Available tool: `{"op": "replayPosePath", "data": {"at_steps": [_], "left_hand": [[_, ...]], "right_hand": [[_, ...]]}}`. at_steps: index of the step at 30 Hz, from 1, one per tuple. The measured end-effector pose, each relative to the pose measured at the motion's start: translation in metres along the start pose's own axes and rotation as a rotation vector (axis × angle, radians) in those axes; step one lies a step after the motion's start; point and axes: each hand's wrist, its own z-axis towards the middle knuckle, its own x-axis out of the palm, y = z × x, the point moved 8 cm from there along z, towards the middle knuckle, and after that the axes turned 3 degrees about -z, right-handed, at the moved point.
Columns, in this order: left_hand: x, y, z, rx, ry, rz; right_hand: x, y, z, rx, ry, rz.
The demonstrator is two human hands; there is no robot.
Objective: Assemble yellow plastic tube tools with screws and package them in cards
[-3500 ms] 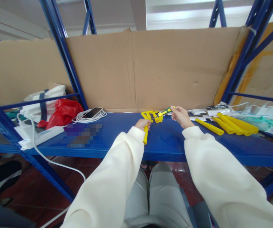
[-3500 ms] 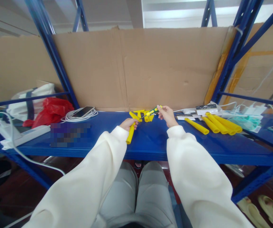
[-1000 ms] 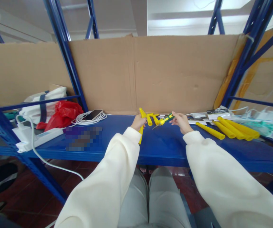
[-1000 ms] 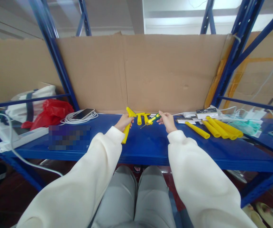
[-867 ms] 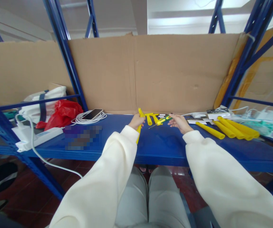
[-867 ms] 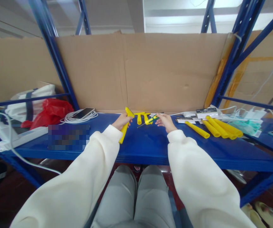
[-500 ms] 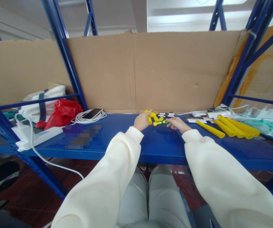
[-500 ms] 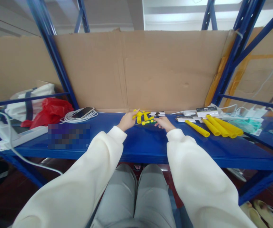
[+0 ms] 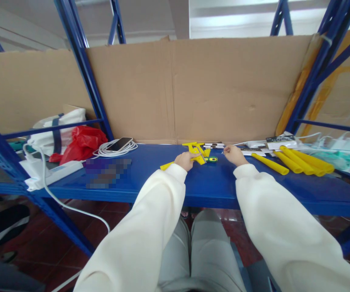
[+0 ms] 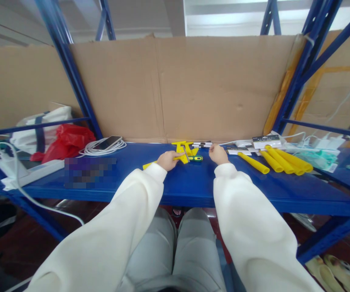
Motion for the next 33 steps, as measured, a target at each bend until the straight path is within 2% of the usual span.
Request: {"op": "replayPosePath", "data": {"at_steps": [4, 8, 12, 17, 23, 33], "left_hand": [[-0.001, 0.001, 0.002, -0.011, -0.022, -0.088], [-0.004, 0.000, 0.005, 0.003, -0.069, -0.149], [-0.005, 0.000, 0.005, 0.007, -0.091, -0.178], [-0.003, -0.003, 0.005, 0.034, -0.063, -0.118], [-0.002, -0.010, 0.004, 0.095, -0.037, -0.027], [-0.003, -0.013, 0.002, 0.100, -0.033, -0.029]], "right_hand": [[-0.006, -0.028, 0.003, 0.049, -0.111, -0.088], [0.008, -0.044, 0.005, 0.101, -0.033, -0.143], [0.022, -0.033, 0.007, 0.024, 0.073, -0.227], [0.030, -0.015, 0.004, -0.075, 0.138, -0.324], [0.035, -0.007, 0.005, -0.122, 0.146, -0.392], [0.036, -0.005, 0.007, -0.124, 0.153, -0.390]]}}
